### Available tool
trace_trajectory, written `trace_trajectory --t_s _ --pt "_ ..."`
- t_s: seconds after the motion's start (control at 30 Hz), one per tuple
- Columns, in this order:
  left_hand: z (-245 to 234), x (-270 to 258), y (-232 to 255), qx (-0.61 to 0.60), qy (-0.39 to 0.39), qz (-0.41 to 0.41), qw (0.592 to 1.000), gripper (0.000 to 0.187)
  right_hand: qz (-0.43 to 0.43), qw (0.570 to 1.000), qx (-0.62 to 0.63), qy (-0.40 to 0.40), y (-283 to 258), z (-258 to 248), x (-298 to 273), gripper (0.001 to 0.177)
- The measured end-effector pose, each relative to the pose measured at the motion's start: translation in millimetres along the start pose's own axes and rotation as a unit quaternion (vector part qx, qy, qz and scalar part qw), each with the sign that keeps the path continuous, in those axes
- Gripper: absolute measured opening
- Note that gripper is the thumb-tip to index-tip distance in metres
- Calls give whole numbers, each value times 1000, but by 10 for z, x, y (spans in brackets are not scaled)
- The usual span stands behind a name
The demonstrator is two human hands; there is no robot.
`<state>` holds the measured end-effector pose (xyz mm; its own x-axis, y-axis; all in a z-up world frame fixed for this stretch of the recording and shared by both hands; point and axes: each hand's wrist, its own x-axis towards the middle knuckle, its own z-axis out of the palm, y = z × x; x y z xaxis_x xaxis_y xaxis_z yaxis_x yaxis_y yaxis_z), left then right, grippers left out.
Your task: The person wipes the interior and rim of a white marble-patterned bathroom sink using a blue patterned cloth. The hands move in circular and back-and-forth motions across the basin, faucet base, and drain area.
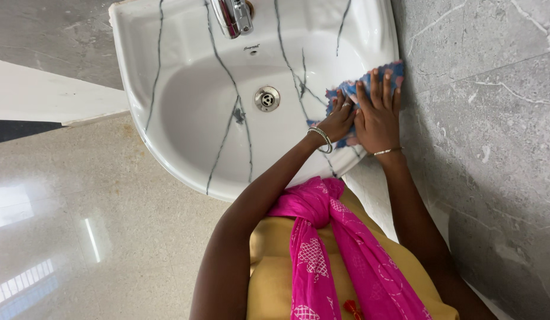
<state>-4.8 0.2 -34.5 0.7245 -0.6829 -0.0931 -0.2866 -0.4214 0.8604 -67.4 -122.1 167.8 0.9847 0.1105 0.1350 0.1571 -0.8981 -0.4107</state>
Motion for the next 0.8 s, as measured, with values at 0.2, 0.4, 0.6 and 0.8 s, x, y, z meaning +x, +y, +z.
trace_trajectory --t_s 0.2,0.4,0.6,0.8 --pt "22 -231 -103 300 -208 23 931 52 -5 1000 -11 -2 -112 97 -220 48" --pt "36 -123 3 48 -87 -149 984 70 -42 996 -75 1 -1 175 -74 41" --pt "-16 -326 47 201 -173 -66 962 64 -45 998 -51 -14 -139 138 -217 37" --pt "22 -248 -34 107 -113 -154 976 72 -58 993 -105 -14 -122 195 -96 34"
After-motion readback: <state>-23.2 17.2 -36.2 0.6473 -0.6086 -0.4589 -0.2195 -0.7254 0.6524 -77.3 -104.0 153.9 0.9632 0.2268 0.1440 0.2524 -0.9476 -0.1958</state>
